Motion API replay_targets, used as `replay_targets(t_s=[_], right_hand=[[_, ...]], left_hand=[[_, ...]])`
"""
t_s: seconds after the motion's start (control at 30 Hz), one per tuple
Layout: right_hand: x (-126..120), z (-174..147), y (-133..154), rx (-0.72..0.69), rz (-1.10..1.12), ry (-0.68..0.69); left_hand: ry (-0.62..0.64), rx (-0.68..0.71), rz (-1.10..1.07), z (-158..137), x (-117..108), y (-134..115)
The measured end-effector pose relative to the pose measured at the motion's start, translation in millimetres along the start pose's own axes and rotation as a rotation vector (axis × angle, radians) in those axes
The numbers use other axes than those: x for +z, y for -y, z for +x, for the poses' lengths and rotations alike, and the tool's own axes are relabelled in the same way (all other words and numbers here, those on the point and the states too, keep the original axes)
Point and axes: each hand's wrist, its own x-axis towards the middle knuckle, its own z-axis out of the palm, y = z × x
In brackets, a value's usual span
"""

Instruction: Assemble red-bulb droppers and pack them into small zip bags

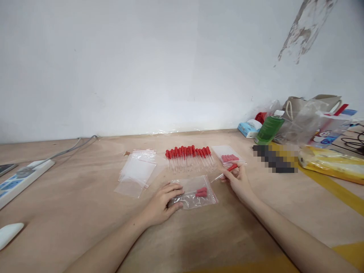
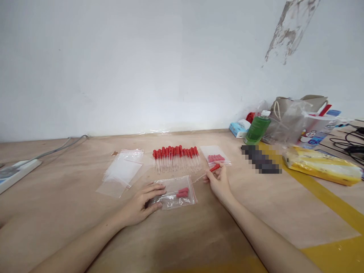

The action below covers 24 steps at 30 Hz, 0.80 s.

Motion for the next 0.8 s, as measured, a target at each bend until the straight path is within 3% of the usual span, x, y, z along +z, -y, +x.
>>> replay_targets(t_s=[0.2, 0.27, 0.4, 0.63, 0.8], right_hand=[[18, -19, -2, 0.182, 0.018, 0.304], [19, -21, -1, 0.090, -0.158, 0.392], [17, -18, -2, -0.172, -0.450, 0.440], [28, -21, -4, 0.007, -0.176, 0.397], [29, -30, 15, -0.015, -0.159, 0.635]], left_hand=[[-0.006, -0.048, 0.010, -1, -2, -4], [-0.014, -0.051, 0.010, -1, -2, -5], [-0.029, -0.042, 0.017, -1, -1, -5], [-0.024, -0.034, 0.020, 0, -4, -6], [-0.034, -0.028, 0.009, 1, -3, -6]])
